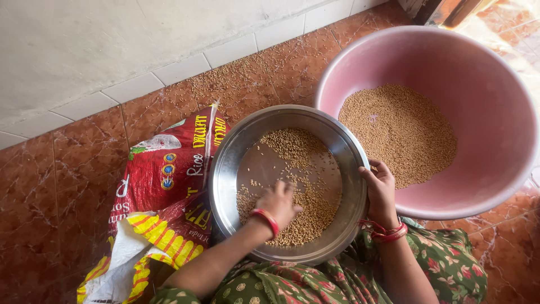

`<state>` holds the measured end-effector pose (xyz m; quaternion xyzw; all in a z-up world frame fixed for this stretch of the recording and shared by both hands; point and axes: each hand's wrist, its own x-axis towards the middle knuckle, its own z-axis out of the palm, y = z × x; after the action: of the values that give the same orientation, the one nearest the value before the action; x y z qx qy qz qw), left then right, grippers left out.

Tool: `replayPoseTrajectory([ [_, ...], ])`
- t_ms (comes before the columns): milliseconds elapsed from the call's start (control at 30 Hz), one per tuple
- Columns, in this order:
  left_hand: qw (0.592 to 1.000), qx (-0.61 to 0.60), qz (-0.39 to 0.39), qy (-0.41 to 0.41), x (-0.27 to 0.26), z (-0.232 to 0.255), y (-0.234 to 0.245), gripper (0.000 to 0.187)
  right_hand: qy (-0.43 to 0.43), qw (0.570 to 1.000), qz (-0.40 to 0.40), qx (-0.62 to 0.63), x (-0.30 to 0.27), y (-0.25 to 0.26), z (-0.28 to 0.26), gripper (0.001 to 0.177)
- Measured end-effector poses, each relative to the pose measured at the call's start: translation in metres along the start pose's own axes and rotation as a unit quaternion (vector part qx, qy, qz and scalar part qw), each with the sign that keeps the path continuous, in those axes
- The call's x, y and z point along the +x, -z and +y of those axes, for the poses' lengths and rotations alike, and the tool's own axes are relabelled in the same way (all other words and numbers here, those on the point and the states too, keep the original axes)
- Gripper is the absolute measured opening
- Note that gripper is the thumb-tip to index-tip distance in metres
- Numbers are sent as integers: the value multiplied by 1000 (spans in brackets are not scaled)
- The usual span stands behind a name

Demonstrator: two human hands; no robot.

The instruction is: The person sits on the floor and manually sorts grains in a metal tray, picking out unwanted items and transferring the sorted grains into a pink basin. The process is repetitive and involves careful hand manipulation of the grains.

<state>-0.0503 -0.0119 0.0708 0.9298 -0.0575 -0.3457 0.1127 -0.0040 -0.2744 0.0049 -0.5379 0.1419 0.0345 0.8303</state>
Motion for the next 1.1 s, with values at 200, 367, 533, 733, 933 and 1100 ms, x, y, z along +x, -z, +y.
replayPoseTrajectory([
  [200,966,2,105,-238,15,3,-65,23,16,1000,-13,23,-3,3,3,34],
  [367,980,-102,67,-155,37,-55,-51,17,9,1000,-13,23,0,4,4,34],
  [533,975,-100,198,18,36,-103,-3,15,3,1000,-3,15,3,5,6,34],
  [733,962,-141,236,-6,21,-104,25,18,16,1000,-9,12,3,9,10,34],
  [933,952,-186,239,-40,-3,-101,41,19,23,1000,-15,12,1,9,8,35],
  [1100,938,-175,296,-48,0,-107,41,21,21,1000,-15,13,0,6,6,36],
])
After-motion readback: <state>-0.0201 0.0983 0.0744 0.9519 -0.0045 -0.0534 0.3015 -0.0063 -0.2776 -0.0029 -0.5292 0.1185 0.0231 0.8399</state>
